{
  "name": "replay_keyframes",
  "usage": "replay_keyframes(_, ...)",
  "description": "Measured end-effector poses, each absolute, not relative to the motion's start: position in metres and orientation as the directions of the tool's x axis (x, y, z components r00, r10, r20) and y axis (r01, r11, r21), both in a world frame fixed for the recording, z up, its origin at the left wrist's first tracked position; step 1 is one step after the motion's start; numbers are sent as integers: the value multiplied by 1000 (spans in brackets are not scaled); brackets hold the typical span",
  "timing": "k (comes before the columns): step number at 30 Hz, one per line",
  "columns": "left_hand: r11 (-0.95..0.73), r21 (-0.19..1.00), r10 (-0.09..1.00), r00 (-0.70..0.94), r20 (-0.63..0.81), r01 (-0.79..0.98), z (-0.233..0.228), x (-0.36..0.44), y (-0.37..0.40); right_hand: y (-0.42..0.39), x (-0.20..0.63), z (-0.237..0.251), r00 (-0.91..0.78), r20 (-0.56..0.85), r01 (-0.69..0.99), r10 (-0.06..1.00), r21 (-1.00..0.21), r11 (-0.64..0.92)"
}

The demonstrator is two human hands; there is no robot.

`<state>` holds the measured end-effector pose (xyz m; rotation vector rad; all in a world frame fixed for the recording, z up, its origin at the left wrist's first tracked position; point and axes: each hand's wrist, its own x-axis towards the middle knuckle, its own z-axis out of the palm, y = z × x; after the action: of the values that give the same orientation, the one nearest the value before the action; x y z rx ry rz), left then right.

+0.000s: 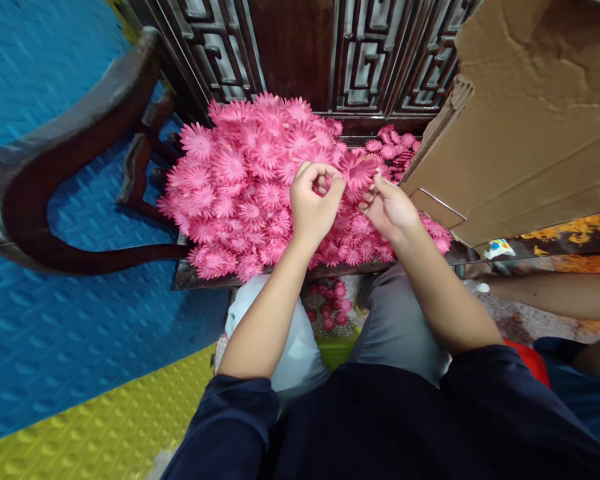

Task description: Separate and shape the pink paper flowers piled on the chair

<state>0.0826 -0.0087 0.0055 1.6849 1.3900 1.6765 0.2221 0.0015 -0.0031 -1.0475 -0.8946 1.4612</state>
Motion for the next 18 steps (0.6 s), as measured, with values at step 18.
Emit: replay_keyframes(18, -338, 682, 701, -310, 642, 649, 0, 83, -10, -5, 211, 2, -74, -173, -320, 982, -929, -188)
